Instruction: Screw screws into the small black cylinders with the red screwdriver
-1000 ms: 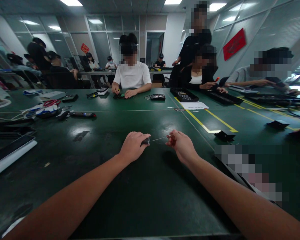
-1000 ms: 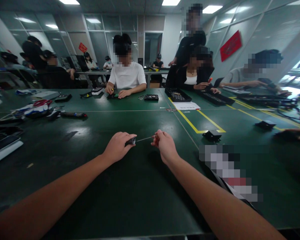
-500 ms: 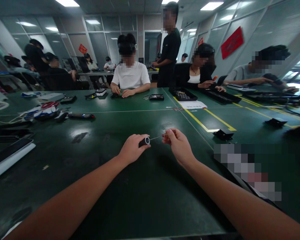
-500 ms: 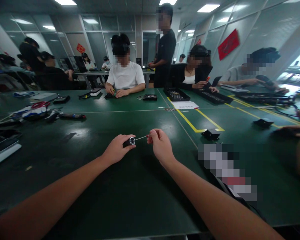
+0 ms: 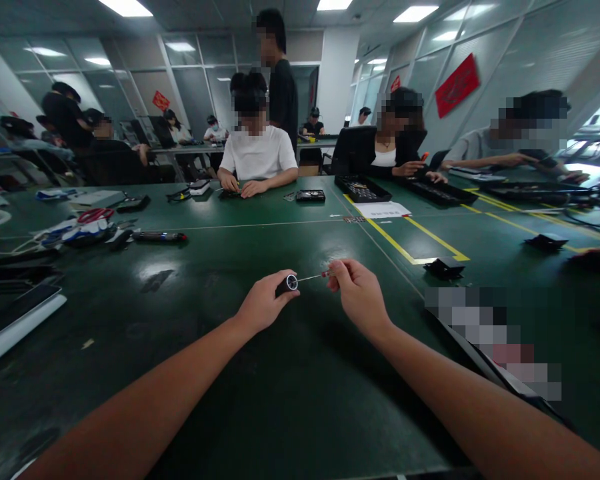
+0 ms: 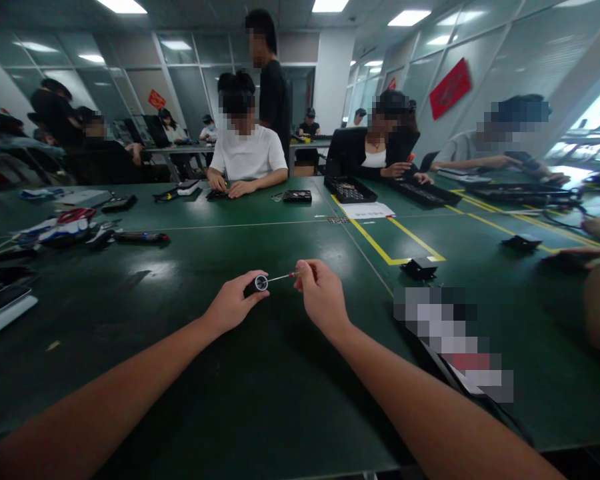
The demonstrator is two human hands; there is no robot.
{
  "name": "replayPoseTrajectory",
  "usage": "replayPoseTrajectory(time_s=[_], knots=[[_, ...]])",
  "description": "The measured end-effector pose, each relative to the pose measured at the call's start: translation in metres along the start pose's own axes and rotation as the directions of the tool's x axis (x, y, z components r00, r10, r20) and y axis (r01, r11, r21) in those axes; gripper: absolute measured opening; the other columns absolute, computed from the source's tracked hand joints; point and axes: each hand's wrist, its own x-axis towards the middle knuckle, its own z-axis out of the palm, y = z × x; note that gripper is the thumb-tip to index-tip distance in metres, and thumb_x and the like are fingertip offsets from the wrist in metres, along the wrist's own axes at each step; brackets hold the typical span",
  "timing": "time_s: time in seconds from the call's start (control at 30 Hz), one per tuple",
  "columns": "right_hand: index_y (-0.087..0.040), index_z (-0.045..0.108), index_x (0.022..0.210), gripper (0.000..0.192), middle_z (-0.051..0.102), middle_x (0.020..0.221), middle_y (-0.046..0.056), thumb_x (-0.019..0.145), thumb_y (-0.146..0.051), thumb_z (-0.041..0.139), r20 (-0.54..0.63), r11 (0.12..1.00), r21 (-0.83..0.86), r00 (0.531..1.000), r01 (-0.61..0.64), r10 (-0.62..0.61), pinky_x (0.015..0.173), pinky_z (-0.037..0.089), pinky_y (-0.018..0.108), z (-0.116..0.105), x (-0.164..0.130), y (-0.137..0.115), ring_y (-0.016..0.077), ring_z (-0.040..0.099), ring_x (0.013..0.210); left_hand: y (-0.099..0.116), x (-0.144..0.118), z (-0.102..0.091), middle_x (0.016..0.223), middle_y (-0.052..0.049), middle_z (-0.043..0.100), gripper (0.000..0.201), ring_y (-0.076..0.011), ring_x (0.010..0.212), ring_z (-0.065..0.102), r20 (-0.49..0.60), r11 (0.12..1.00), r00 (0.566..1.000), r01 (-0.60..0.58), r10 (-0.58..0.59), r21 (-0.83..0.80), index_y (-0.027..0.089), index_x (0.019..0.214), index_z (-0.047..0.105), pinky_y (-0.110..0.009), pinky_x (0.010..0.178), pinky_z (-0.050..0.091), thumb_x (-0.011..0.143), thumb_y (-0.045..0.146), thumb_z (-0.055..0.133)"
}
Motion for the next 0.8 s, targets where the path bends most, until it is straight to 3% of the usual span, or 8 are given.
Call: replayPoseTrajectory(time_s=[0.23,0.47,0.6,0.7,0.8], knots=[[-0.019,0.068,0.086,0.039,0.066,0.065,0.002,0.096,-0.053,0.051,-0.001,0.999,-0.030,1.000,-0.015,0.015,0.063,0.045,0.031,-0.0023,0.0007,-0.0016,0.0175,0.060,0.061,-0.0031,0.0005,0.0010,0.117,-0.005,0.069,0.034,-0.0236,0.108,0.065,-0.013,0.999,1.000,-0.016,0.016,-0.030,0.023,0.125,0.061,-0.039,0.098,0.050,0.092,0.030,0.067],[-0.021,0.068,0.084,0.051,0.050,0.050,-0.003,0.097,-0.062,0.042,0.044,0.999,0.017,0.998,-0.036,0.035,0.050,0.035,0.030,-0.0032,0.0005,0.0008,0.0150,0.048,0.046,-0.0055,-0.0012,0.0021,0.118,-0.003,0.068,0.036,-0.0234,0.111,0.062,0.025,0.999,0.999,-0.045,0.045,0.003,0.026,0.127,0.061,-0.040,0.098,0.048,0.092,0.030,0.068],[-0.021,0.069,0.089,0.040,0.054,0.057,-0.001,0.097,-0.053,0.045,0.029,0.999,-0.037,1.000,0.005,-0.004,0.054,0.037,0.031,-0.0016,-0.0009,0.0025,0.0166,0.051,0.052,-0.0051,-0.0010,0.0026,0.113,-0.004,0.069,0.037,-0.0242,0.107,0.062,0.066,0.998,0.997,-0.037,0.033,0.054,0.026,0.127,0.061,-0.041,0.095,0.049,0.092,0.032,0.068],[-0.022,0.068,0.105,0.031,0.061,0.069,0.000,0.096,-0.042,0.046,0.070,1.000,-0.008,0.997,0.028,-0.028,0.060,0.041,0.031,-0.0010,-0.0021,0.0042,0.0186,0.057,0.063,-0.0048,-0.0004,0.0020,0.116,-0.005,0.069,0.035,-0.0242,0.110,0.062,0.039,0.999,0.999,-0.020,0.018,0.047,0.025,0.126,0.062,-0.041,0.097,0.049,0.092,0.030,0.067],[-0.023,0.068,0.105,0.031,0.060,0.069,0.000,0.097,-0.042,0.045,0.120,1.000,0.018,0.993,-0.001,-0.001,0.062,0.042,0.032,-0.0018,-0.0019,0.0040,0.0192,0.058,0.066,-0.0041,-0.0004,0.0011,0.117,-0.005,0.069,0.034,-0.0243,0.110,0.062,0.005,0.999,1.000,-0.007,0.007,0.048,0.024,0.126,0.062,-0.041,0.098,0.048,0.092,0.029,0.067]])
